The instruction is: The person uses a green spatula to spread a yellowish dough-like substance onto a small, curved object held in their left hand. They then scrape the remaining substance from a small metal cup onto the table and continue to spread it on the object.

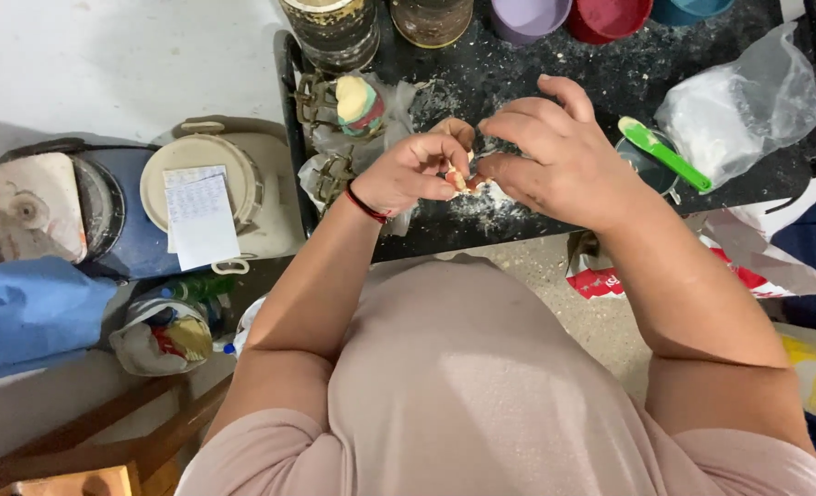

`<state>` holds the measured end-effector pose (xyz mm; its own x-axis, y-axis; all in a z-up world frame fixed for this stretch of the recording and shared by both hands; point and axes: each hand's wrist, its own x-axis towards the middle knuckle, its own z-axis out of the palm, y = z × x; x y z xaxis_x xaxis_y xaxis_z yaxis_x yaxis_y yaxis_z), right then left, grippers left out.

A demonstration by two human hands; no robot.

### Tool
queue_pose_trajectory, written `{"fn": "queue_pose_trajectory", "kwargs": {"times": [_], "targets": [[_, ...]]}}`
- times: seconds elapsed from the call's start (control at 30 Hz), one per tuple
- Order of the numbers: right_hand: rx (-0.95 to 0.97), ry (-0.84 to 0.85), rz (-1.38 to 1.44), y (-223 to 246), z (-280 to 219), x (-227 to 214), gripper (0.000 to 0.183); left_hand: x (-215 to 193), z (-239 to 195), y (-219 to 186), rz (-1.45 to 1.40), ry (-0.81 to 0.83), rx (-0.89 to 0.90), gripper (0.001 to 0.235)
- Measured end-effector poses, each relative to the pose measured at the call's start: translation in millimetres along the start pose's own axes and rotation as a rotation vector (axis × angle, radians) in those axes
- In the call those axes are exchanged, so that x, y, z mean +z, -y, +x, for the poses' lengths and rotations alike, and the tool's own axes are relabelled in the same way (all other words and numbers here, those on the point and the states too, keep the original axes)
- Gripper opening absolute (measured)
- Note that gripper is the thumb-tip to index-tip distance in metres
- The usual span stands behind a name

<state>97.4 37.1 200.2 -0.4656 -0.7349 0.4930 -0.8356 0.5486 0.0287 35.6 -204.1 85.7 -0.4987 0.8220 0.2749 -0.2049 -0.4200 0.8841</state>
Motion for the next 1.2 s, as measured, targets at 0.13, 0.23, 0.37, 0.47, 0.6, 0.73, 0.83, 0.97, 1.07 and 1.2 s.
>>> {"fn": "queue_pose_trajectory", "kwargs": {"times": [0.13, 0.23, 0.37, 0.47, 0.6, 0.73, 0.83, 0.97, 1.07, 1.2], "targets": [[0.0, 0.074, 0.022, 3, 10, -2, 0.016, -5, -3, -7, 0.062, 0.005, -0.017, 0.022], [-0.05, 0.111, 0.048, 4, 19, -10, 0.009, -7, -1, -12, 0.131, 0.068, -0.01, 0.023], [-0.011, 0.157, 0.121, 5, 21, -17, 0.014, -1, -1, -26, 0.171, 0.108, -0.008, 0.029], [0.049, 0.205, 0.143, -2, 12, -16, 0.018, 0, -7, -32, 0.257, 0.083, 0.044, 0.048], [0.22, 0.284, 0.134, -22, -11, 0, 0.033, 3, -25, -37, 0.407, -0.147, 0.282, 0.054], [0.37, 0.34, 0.152, -60, -58, 61, 0.029, 29, -67, -42, 0.478, -0.31, 0.294, 0.044], [0.48, 0.397, 0.178, -69, -74, 103, 0.032, 45, -98, -24, 0.433, -0.355, 0.225, 0.053], [0.604, 0.526, 0.236, -70, -83, 157, 0.029, 68, -124, 1, 0.449, -0.413, 0.088, 0.045], [0.604, 0.531, 0.248, -68, -83, 175, 0.03, 75, -133, 17, 0.407, -0.45, -0.014, 0.052], [0.591, 0.579, 0.225, -64, -72, 174, 0.028, 82, -133, 17, 0.479, -0.441, -0.055, 0.053]]}}
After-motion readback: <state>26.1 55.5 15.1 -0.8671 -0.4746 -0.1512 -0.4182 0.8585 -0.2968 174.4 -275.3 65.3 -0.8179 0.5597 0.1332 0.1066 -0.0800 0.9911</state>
